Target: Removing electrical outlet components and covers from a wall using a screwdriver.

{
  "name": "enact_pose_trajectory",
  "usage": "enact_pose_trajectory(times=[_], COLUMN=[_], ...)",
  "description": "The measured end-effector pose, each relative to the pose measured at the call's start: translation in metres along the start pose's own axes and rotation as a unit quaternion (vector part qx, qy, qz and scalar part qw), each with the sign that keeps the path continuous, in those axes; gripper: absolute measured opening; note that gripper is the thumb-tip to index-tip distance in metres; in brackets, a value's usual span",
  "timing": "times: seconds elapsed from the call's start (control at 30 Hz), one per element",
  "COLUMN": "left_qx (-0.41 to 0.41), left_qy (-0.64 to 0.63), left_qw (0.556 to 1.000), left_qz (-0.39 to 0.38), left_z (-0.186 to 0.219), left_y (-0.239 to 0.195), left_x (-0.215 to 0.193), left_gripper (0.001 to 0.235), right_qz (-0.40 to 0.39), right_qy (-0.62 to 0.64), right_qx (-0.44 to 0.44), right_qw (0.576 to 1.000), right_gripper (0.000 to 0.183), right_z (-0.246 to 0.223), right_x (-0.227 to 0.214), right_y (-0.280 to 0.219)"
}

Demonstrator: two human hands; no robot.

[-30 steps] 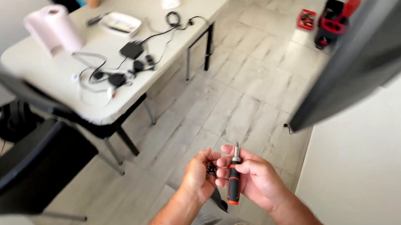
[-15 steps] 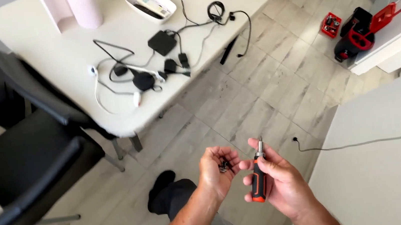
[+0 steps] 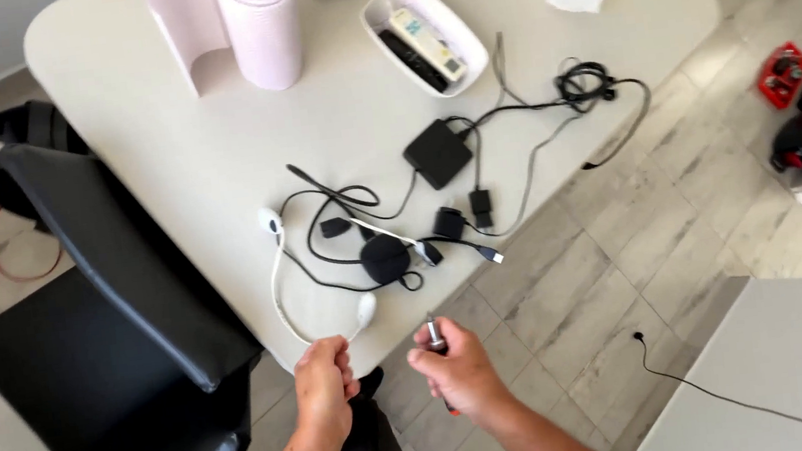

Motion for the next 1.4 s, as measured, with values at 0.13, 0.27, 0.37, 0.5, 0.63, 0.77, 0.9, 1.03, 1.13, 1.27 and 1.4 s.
enact_pose_trajectory(times=[0.13,0.27,0.37,0.5,0.63,0.77,0.9,1.03,1.13,1.27,1.4], left_qx=[0.034,0.008,0.068,0.034,0.041,0.122,0.144,0.147,0.15,0.156,0.256], left_qy=[0.104,0.107,0.158,0.104,0.117,0.173,0.234,0.272,0.306,0.34,0.507], left_qw=[0.982,0.98,0.968,0.984,0.989,0.975,0.961,0.951,0.94,0.926,0.823], left_qz=[0.155,0.169,0.182,0.143,0.08,0.073,0.024,-0.003,-0.018,-0.057,0.013], left_z=[0.001,0.007,0.006,0.053,0.067,0.073,0.082,0.087,0.097,0.12,0.16], left_y=[0.021,0.028,0.042,0.032,0.053,0.078,0.105,0.138,0.148,0.148,0.162], left_x=[-0.044,-0.041,-0.036,0.007,0.04,0.065,0.092,0.121,0.138,0.151,0.149], left_gripper=[0.017,0.022,0.021,0.03,0.052,0.047,0.051,0.052,0.051,0.056,0.046], right_qz=[-0.038,-0.07,-0.011,0.022,0.032,0.038,0.05,0.054,0.053,0.044,-0.012], right_qy=[-0.381,-0.524,-0.469,-0.454,-0.456,-0.455,-0.459,-0.466,-0.442,-0.448,-0.499], right_qx=[-0.197,-0.34,-0.433,-0.392,-0.326,-0.317,-0.313,-0.297,-0.274,-0.269,-0.23], right_qw=[0.902,0.778,0.77,0.799,0.828,0.832,0.83,0.832,0.853,0.851,0.836], right_gripper=[0.061,0.065,0.034,0.033,0.031,0.035,0.035,0.04,0.044,0.053,0.063], right_z=[-0.023,0.008,0.016,-0.008,-0.024,-0.037,-0.048,-0.054,-0.063,-0.072,-0.07], right_x=[0.052,0.082,0.074,0.066,0.053,0.042,0.033,0.026,0.022,0.026,0.027], right_y=[0.041,0.082,0.093,0.12,0.145,0.164,0.178,0.193,0.194,0.188,0.185])
Point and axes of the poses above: each hand's wrist, its own y-axis towards the middle knuckle, its own x-axis out of the palm, z = x × y, the point moved 5 cm from there along y, towards the middle knuckle, and after that the axes turned 4 degrees about -y, right-handed, at the moved point
